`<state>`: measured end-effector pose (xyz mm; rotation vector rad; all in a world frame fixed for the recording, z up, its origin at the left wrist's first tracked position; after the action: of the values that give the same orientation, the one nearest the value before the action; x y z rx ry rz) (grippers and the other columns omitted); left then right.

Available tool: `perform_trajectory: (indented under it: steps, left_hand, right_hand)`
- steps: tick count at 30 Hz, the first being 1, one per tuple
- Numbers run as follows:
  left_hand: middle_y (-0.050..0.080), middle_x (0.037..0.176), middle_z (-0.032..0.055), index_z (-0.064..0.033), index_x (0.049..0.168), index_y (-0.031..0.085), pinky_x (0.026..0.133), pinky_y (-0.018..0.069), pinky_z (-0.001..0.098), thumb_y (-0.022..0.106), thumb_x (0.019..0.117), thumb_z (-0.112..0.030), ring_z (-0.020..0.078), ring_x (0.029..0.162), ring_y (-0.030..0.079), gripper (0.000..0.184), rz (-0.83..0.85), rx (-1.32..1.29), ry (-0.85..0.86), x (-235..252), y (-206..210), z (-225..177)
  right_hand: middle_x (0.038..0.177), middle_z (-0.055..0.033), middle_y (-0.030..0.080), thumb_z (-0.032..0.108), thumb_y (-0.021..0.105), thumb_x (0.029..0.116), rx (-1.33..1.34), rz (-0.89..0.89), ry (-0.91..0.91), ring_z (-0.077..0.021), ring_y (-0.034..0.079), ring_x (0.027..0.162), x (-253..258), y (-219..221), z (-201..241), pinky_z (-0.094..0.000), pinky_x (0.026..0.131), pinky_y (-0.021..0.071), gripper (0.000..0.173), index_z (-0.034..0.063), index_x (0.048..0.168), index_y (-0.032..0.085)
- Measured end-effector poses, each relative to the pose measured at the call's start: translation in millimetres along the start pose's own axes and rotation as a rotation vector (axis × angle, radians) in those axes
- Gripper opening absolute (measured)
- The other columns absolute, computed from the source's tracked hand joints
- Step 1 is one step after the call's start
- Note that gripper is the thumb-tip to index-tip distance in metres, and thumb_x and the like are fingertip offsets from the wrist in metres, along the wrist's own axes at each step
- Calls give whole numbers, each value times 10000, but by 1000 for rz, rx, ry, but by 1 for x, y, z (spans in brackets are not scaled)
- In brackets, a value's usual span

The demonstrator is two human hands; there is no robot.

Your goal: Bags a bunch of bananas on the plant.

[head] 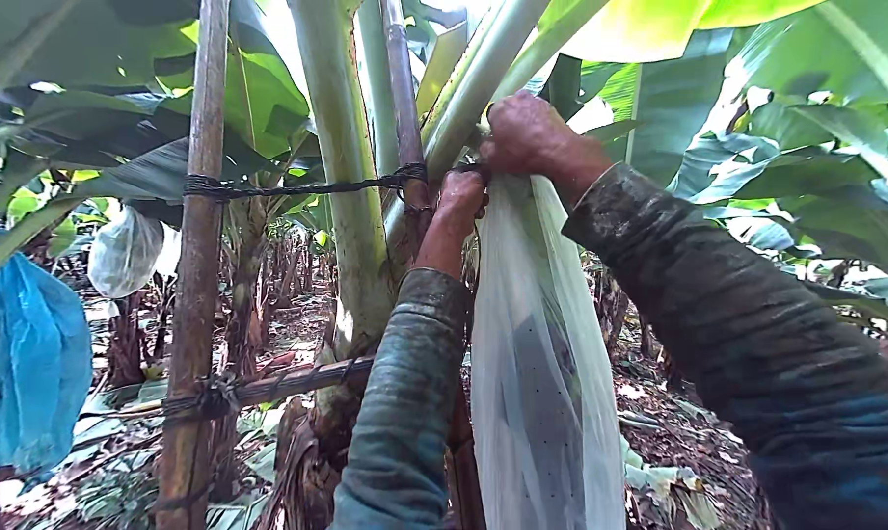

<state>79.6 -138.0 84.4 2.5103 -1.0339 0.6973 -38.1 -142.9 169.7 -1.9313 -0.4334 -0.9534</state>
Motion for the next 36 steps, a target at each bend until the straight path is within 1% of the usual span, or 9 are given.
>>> perform_trajectory:
  steps: [3,6,8,10,15,19,27,32,36]
  left_hand:
    - [523,726,27,-108,1114,673,391,340,228,588,1047,-265,89,442,379,191,-21,-23,0,1,-2,4]
    - [528,726,28,-113,1125,678,389,341,225,610,1037,-265,84,436,371,188,-30,-49,-13,1,0,6]
    - [525,733,25,-113,1119,678,398,334,223,615,1034,-251,85,444,363,174,-26,-73,-9,3,-1,7]
    - [533,745,31,-112,1134,680,401,335,221,615,1036,-248,84,451,368,180,-15,-97,-12,3,-1,7]
    - [540,793,43,-121,1160,673,402,331,215,619,1033,-249,84,461,370,189,-13,-110,-26,2,-2,7]
    - [557,806,46,-143,1173,666,407,340,217,610,1038,-269,91,471,395,193,-12,-115,-61,3,-2,8]
    - [541,819,42,-150,1142,690,413,318,223,619,1034,-260,93,481,376,170,-25,-101,-53,1,-2,8]
    - [573,819,41,-128,1076,723,432,320,255,688,988,-223,103,504,384,134,-97,-74,42,6,-4,9]
    - [716,999,93,-112,1042,771,739,511,409,761,918,-216,193,859,639,162,-199,-17,127,7,-7,9]
  right_hand:
    - [966,-213,668,142,568,953,81,0,-75,-396,649,999,14,-15,-19,-602,848,479,178,12,904,678]
    - [969,-171,702,96,689,886,323,-68,29,-316,679,929,22,-9,-49,-558,848,527,105,27,960,715]
    - [871,-96,719,58,776,801,669,-120,129,-197,681,727,25,7,-72,-423,685,588,151,42,940,721]
    - [786,-54,697,-11,781,809,1067,-115,198,-109,604,562,20,25,-85,-272,511,529,175,33,945,679]
    - [907,-84,712,84,661,975,1540,24,345,-170,711,761,13,59,-90,-344,700,622,145,43,1113,644]
    - [1095,-101,733,390,575,1038,1716,135,410,-212,733,971,3,84,-81,-403,841,629,403,93,1308,619]
    - [1074,-40,732,512,370,1083,1781,178,323,-132,716,991,-4,98,-67,-328,838,619,476,160,1287,618]
    - [1065,-84,745,500,572,1015,1640,65,402,-192,734,963,7,96,-82,-391,837,628,477,97,1255,656]
    - [889,-54,755,392,697,971,1383,-56,394,-153,734,790,9,74,-90,-353,727,627,327,77,1048,741]
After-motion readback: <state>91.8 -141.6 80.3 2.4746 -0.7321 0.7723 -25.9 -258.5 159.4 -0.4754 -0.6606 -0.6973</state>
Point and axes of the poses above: each hand's wrist, its own x-axis towards the middle knuckle, its own y-axis out of the palm, z = x × y, the point moved 5 cm from there along x, towards the middle knuckle
